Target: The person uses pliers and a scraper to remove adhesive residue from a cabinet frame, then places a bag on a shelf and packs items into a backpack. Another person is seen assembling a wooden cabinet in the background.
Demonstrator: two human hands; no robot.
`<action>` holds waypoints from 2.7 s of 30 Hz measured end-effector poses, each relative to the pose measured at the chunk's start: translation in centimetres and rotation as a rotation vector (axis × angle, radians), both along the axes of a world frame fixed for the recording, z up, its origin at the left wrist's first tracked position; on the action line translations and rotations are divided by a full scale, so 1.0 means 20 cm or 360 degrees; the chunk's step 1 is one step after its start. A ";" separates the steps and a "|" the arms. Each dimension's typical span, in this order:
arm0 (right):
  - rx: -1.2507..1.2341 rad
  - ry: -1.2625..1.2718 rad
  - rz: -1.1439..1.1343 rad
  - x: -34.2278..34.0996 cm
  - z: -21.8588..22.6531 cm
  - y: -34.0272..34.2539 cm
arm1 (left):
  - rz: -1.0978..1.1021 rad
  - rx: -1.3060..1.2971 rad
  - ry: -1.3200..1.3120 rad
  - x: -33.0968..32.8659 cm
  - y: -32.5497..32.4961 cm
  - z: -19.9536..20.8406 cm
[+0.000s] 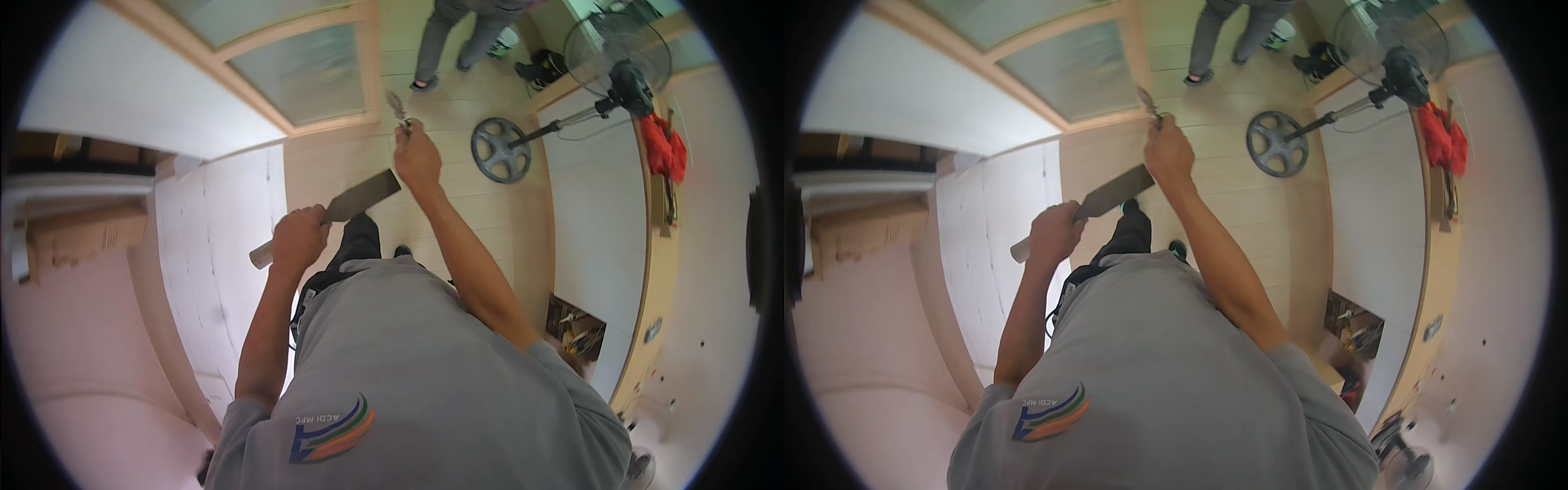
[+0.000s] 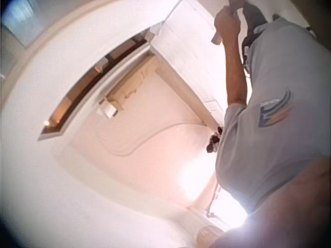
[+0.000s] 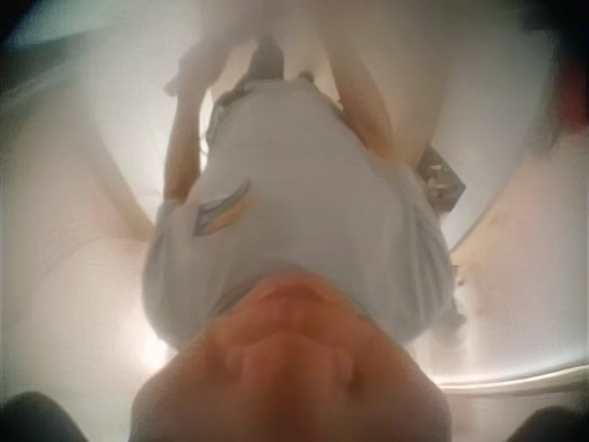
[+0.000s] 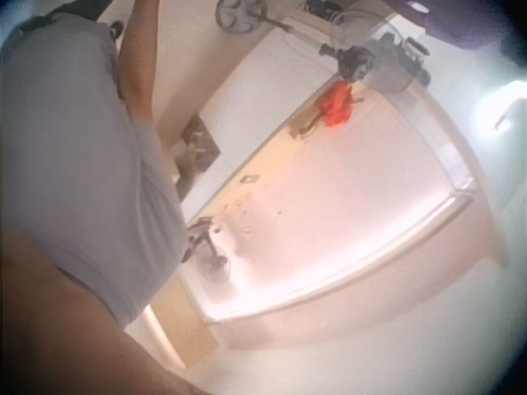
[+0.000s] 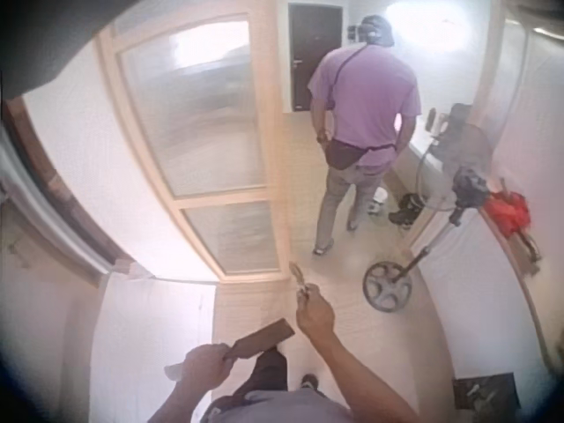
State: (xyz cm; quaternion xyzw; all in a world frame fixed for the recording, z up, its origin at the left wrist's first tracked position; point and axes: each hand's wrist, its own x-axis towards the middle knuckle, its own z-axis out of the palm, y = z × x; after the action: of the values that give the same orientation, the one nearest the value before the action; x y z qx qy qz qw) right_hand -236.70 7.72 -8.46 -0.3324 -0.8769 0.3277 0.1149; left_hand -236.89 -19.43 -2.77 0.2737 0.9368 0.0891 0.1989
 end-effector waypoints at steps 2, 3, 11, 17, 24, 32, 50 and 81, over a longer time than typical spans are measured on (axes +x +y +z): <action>0.0178 -0.0102 0.0024 -0.15 -0.01 -0.02 | -0.0239 -0.0051 -0.0014 -0.19 0.11 0.01; 0.0267 -0.0153 0.0032 -0.21 -0.01 -0.01 | -0.0324 -0.0029 -0.0058 -0.27 0.16 0.03; -0.0081 -0.0015 -0.0353 -0.51 -0.11 0.24 | -0.0593 0.0032 -0.0221 -0.86 0.45 0.17; -0.1602 0.0608 -0.0669 -0.67 -0.17 0.54 | -0.0571 0.0324 -0.0672 -1.24 0.58 0.09; -0.1234 0.0693 -0.0762 -0.73 -0.28 0.85 | -0.0470 0.0767 -0.1105 -1.43 0.96 0.14; -0.1324 0.0664 -0.0823 -0.75 -0.20 1.56 | 0.0030 0.0770 -0.1442 -1.55 1.52 0.08; -0.0535 -0.0172 0.0221 -1.93 -0.34 3.05 | 0.0866 0.2209 -0.2473 -1.85 3.15 0.07; -0.0847 -0.0344 0.0118 -4.37 -1.05 5.34 | 0.1850 0.2217 -0.0787 -4.56 3.90 0.16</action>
State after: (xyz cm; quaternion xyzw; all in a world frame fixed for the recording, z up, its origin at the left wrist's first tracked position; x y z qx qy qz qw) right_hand -324.10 114.54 -29.49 -0.3515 -0.7787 0.5131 -0.0825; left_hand -328.19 58.63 0.48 -0.2064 0.5934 0.7705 0.1080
